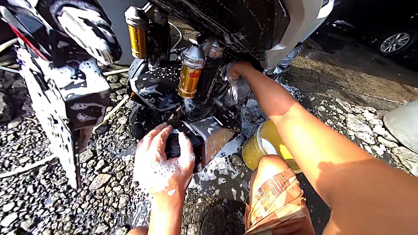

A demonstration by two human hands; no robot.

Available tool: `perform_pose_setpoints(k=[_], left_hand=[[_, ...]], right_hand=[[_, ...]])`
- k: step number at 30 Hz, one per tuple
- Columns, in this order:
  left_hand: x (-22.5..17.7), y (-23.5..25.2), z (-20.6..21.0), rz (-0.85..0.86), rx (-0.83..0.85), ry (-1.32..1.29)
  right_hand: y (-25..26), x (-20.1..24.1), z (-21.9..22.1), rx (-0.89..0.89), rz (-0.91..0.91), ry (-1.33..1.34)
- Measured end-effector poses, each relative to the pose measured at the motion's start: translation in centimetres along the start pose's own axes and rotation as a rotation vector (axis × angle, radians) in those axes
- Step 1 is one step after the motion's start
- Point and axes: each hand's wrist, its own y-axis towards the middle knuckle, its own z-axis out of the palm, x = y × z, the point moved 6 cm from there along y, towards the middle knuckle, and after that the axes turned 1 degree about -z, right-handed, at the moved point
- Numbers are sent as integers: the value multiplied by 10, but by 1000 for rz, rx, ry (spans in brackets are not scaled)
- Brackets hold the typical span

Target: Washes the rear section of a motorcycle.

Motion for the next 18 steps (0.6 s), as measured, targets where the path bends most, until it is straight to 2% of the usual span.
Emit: perform_pose_setpoints(k=[3, 6, 9, 11, 13, 16, 18], left_hand=[[1, -1, 0, 3, -14, -10], [1, 0, 1, 8, -21, -17], [1, 0, 1, 10, -17, -19], [1, -2, 2, 7, -7, -21], [1, -1, 2, 10, -17, -29], [1, -2, 2, 19, -26, -20], [1, -3, 2, 12, -18, -5]], right_hand=[[-23, 15, 8, -80, -161, -80], [-44, 17, 4, -186, -294, 22], [-84, 28, 12, -330, -390, 247], [-111, 42, 31, -460, -577, 520], [-126, 55, 52, -482, -716, 670], [-107, 60, 55, -561, -589, 569], [-83, 63, 39, -466, -460, 600]])
